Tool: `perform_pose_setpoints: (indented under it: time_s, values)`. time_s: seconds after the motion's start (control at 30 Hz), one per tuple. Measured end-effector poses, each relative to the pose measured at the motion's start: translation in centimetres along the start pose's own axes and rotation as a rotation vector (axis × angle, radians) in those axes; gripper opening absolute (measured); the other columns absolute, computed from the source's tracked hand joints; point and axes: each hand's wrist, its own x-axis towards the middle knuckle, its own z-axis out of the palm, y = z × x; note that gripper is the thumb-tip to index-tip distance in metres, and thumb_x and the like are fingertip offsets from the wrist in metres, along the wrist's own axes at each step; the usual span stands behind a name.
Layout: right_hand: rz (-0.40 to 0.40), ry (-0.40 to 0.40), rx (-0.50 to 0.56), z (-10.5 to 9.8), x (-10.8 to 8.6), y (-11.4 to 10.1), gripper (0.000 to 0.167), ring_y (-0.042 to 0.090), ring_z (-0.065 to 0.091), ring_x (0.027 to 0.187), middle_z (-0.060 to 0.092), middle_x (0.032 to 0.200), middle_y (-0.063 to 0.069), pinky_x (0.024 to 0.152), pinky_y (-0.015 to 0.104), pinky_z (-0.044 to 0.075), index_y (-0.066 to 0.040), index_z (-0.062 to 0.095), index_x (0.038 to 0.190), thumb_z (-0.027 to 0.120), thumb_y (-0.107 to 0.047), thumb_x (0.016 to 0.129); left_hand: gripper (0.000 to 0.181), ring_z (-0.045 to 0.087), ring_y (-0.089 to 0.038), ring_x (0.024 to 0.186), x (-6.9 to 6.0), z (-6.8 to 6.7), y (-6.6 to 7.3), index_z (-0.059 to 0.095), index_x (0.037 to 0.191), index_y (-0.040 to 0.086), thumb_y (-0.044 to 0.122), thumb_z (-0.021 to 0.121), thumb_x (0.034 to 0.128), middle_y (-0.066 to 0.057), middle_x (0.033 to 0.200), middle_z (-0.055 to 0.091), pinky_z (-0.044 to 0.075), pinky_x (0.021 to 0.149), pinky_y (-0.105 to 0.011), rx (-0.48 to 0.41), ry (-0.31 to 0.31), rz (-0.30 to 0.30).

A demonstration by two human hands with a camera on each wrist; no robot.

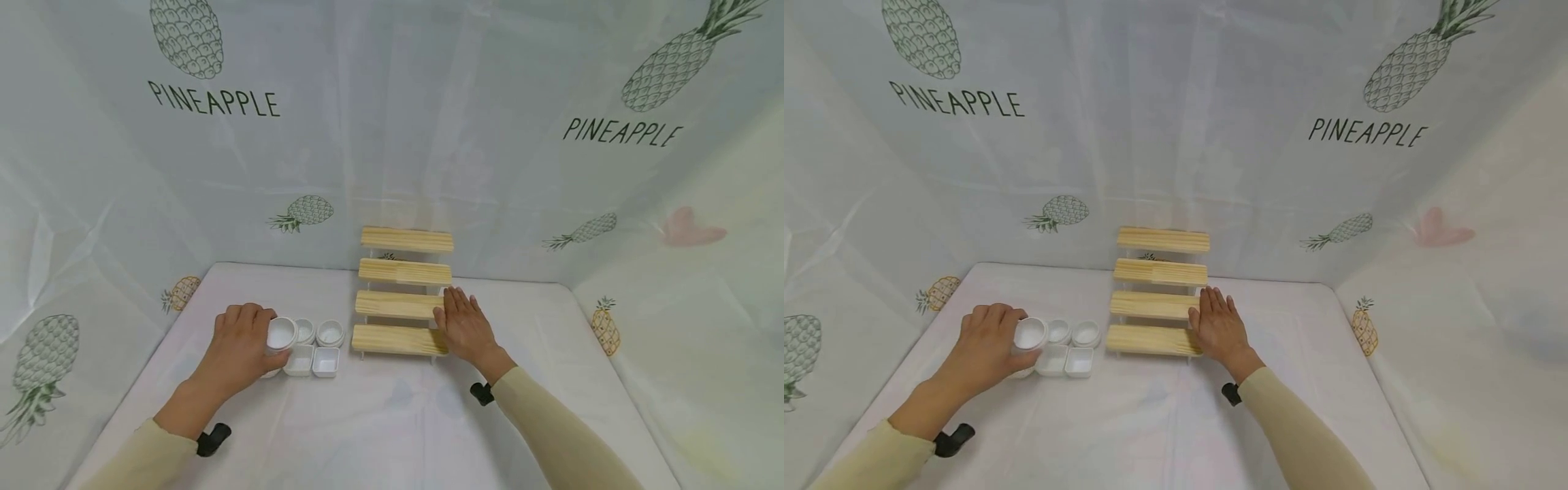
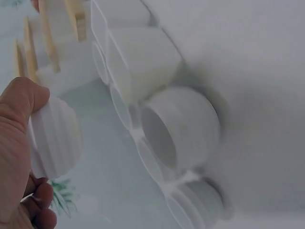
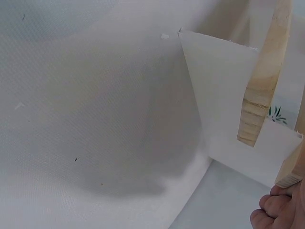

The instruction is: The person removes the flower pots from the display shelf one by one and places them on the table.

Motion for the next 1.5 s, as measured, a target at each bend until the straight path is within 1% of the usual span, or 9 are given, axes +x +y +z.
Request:
perform_pose_setpoints:
  time_s: [0.17,0.3,0.43,0.53,0.7,1.0,1.13,1.27,1.5]
  values:
    - [0.014,-0.003,0.007,-0.1,0.0,0.2,0.071,0.04,0.023,0.16,0.025,0.171,0.022,0.129,0.058,0.016,0.006,0.024,0.164,0.016,-0.046,0.116,0.073,0.047,-0.047,0.102,-1.6,-0.9,-2.7,0.061,0.119,-0.007,0.037,0.093,0.0711,-0.025,0.11,0.059,0.035,0.082,-0.057,-0.018,0.016,-0.056]
    - [0.008,-0.007,0.012,0.1,0.1,0.2,0.073,0.04,0.023,0.16,0.024,0.172,0.022,0.129,0.057,0.016,0.005,0.023,0.164,0.014,-0.048,0.115,0.072,0.045,-0.047,0.099,-3.0,-1.3,-4.5,0.061,0.118,-0.007,0.035,0.093,0.0696,-0.027,0.108,0.058,0.033,0.079,-0.057,-0.003,0.019,-0.114]
    - [0.004,-0.003,0.009,0.2,0.1,0.2,0.075,0.04,0.023,0.16,0.024,0.172,0.022,0.129,0.057,0.016,0.005,0.023,0.164,0.012,-0.05,0.115,0.072,0.045,-0.046,0.092,-4.2,-1.2,-6.0,0.061,0.115,-0.008,0.036,0.093,0.0682,-0.028,0.102,0.058,0.033,0.075,-0.057,0.025,0.015,-0.166]
    - [0.001,0.003,0.005,0.2,0.1,0.2,0.074,0.04,0.023,0.16,0.025,0.171,0.023,0.129,0.057,0.017,0.006,0.024,0.164,0.013,-0.049,0.115,0.072,0.046,-0.048,0.09,-4.9,-0.7,-6.7,0.061,0.112,-0.009,0.037,0.094,0.0673,-0.028,0.098,0.057,0.034,0.072,-0.057,0.043,0.008,-0.183]
    - [0.001,0.004,0.016,0.1,0.1,0.2,0.073,0.041,0.024,0.16,0.026,0.171,0.023,0.129,0.058,0.017,0.006,0.024,0.164,0.014,-0.048,0.115,0.072,0.048,-0.052,0.095,-5.8,0.7,-7.4,0.061,0.111,-0.009,0.037,0.095,0.0674,-0.029,0.098,0.057,0.035,0.074,-0.061,0.041,-0.027,-0.213]
    - [0.003,0.007,0.011,0.0,0.0,-0.1,0.073,0.041,0.025,0.159,0.027,0.171,0.023,0.128,0.059,0.018,0.006,0.025,0.163,0.015,-0.048,0.115,0.072,0.047,-0.054,0.101,-6.5,2.3,-7.9,0.06,0.115,-0.01,0.037,0.091,0.0719,-0.031,0.104,0.057,0.034,0.08,-0.065,0.015,-0.111,-0.283]
    - [0.004,0.006,0.013,-0.1,0.1,-0.2,0.072,0.041,0.026,0.159,0.028,0.17,0.023,0.128,0.059,0.018,0.006,0.025,0.163,0.015,-0.047,0.116,0.072,0.046,-0.053,0.1,-6.5,2.7,-8.3,0.06,0.116,-0.011,0.038,0.091,0.0732,-0.03,0.105,0.057,0.034,0.08,-0.064,-0.006,-0.139,-0.297]
    - [0.003,0.01,0.007,-0.1,0.2,-0.1,0.074,0.041,0.026,0.159,0.028,0.17,0.023,0.128,0.059,0.019,0.006,0.026,0.163,0.014,-0.048,0.115,0.072,0.045,-0.052,0.101,-6.3,2.8,-8.4,0.06,0.119,-0.011,0.039,0.089,0.0756,-0.03,0.107,0.057,0.033,0.081,-0.063,-0.017,-0.166,-0.294]
    - [0.008,0.006,0.003,-0.1,0.3,-0.1,0.074,0.041,0.027,0.159,0.028,0.17,0.023,0.128,0.059,0.019,0.006,0.026,0.163,0.014,-0.049,0.115,0.072,0.047,-0.053,0.105,-6.0,2.7,-8.3,0.061,0.119,-0.01,0.039,0.09,0.0755,-0.03,0.109,0.058,0.034,0.083,-0.064,-0.019,-0.169,-0.284]
